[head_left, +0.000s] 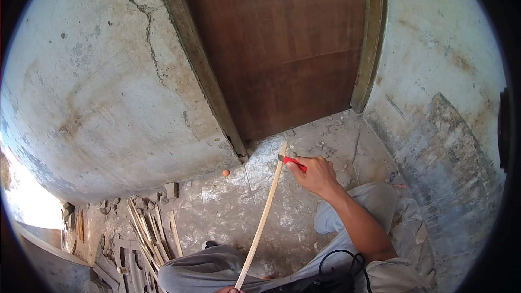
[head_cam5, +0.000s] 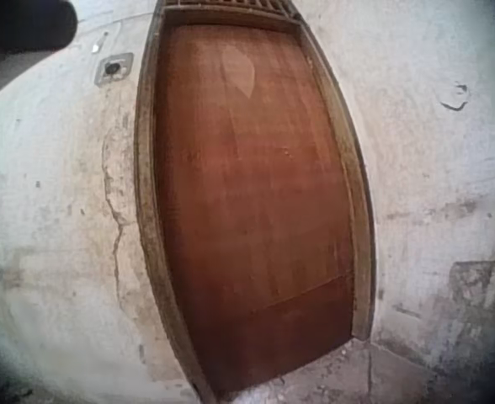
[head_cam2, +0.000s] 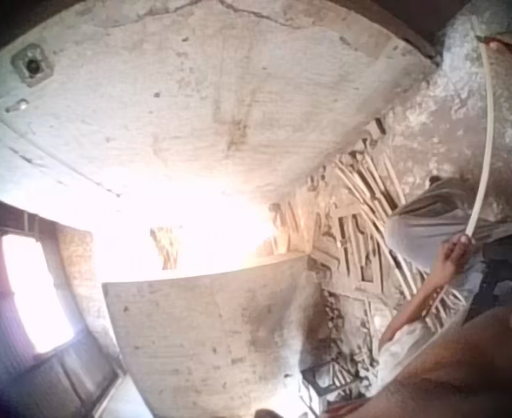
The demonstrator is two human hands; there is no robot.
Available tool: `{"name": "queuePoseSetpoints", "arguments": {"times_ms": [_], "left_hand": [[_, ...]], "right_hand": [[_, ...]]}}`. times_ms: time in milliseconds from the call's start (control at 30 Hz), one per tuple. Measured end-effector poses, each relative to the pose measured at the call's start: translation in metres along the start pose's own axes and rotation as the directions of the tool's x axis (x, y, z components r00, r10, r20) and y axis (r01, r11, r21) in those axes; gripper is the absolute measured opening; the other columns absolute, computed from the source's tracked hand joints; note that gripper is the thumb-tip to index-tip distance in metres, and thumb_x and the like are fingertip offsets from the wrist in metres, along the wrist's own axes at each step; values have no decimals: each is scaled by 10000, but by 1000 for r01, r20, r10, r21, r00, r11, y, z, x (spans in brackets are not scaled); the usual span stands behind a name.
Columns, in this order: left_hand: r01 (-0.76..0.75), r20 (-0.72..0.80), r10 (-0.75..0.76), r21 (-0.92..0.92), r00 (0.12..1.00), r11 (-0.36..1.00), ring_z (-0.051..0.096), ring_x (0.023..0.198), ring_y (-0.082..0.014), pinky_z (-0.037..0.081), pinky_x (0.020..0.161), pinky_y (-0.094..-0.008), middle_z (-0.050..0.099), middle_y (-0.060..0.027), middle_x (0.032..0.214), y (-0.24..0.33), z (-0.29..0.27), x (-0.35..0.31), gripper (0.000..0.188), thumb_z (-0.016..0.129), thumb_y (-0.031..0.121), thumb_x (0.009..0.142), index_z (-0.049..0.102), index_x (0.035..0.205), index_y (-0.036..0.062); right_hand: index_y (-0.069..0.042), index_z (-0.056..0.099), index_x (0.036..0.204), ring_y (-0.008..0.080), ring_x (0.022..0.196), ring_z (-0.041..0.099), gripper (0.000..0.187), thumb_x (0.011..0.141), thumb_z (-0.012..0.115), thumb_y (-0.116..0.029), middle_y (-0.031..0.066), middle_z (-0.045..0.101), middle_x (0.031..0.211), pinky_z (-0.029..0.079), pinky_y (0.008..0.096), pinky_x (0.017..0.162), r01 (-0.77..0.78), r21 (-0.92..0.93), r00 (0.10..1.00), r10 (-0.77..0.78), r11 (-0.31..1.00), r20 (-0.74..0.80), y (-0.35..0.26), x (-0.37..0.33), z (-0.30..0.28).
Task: The person scrapes a thin strip of wood using a utility knife by hand while sitting on a concrete floor.
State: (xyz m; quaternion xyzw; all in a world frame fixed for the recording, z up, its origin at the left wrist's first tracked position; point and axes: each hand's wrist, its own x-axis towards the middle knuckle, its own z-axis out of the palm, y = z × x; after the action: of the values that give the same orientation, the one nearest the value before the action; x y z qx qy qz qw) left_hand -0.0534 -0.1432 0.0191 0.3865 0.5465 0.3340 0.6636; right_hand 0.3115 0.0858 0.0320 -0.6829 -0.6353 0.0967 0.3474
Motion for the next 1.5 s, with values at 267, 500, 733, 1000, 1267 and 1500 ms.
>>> {"name": "queuePoseSetpoints", "arguments": {"times_ms": [267, 500, 733, 1000, 1267, 1500], "left_hand": [[172, -24, -171, 28, 985, 985, 307, 465, -45, 235, 433, -226, 392, 67, 588, 11, -11, -19, 279, 513, 329, 1046, 592, 894, 108], [277, -16, -277, -10, 961, 961, 304, 465, -44, 229, 423, -223, 376, 69, 582, 27, -7, -36, 261, 540, 341, 1034, 586, 895, 125], [306, -174, -330, -152, 928, 940, 260, 481, -45, 218, 408, -226, 330, 75, 593, 3, -28, -58, 229, 544, 298, 1036, 568, 892, 121], [66, -116, -61, 34, 991, 997, 286, 479, -48, 218, 419, -221, 377, 60, 596, -10, -19, -25, 236, 496, 289, 1058, 602, 995, 88], [114, -49, -112, 49, 993, 992, 341, 487, -62, 267, 441, -235, 409, 43, 598, 35, 12, 21, 274, 456, 306, 1071, 606, 1005, 86], [-55, 2, 56, 209, 998, 976, 355, 506, -53, 300, 457, -230, 417, 53, 618, -2, -2, 19, 268, 502, 319, 1057, 616, 1018, 79]], "right_hand": [[-122, 768, 955, 389, 690, 683, 368, 929, 597, -447, 167, 693, 719, 545, 482, 643, 24, -100, 988, -9, 995, 152, 1, 3, 19], [-78, 763, 931, 403, 765, 696, 412, 946, 566, -440, 203, 708, 788, 548, 497, 714, 50, -168, 970, -7, 985, 243, 15, 6, 41], [-77, 758, 934, 419, 801, 691, 420, 954, 559, -446, 205, 711, 811, 534, 515, 765, -206, -214, 958, 241, 955, 153, 38, 16, 34], [-26, 724, 1050, 251, 580, 612, 395, 974, 590, -389, 141, 632, 653, 470, 390, 587, -92, 372, 989, 41, 924, 145, -17, -7, 33], [24, 713, 1061, 62, 569, 460, 318, 968, 646, -272, 29, 546, 596, 389, 280, 518, -3, 460, 999, -21, 888, 48, -19, -12, 14], [-9, 723, 1039, 148, 540, 547, 356, 962, 638, -346, 106, 607, 615, 436, 321, 533, -33, 434, 997, 62, 900, -53, 2, -4, -5]]}}
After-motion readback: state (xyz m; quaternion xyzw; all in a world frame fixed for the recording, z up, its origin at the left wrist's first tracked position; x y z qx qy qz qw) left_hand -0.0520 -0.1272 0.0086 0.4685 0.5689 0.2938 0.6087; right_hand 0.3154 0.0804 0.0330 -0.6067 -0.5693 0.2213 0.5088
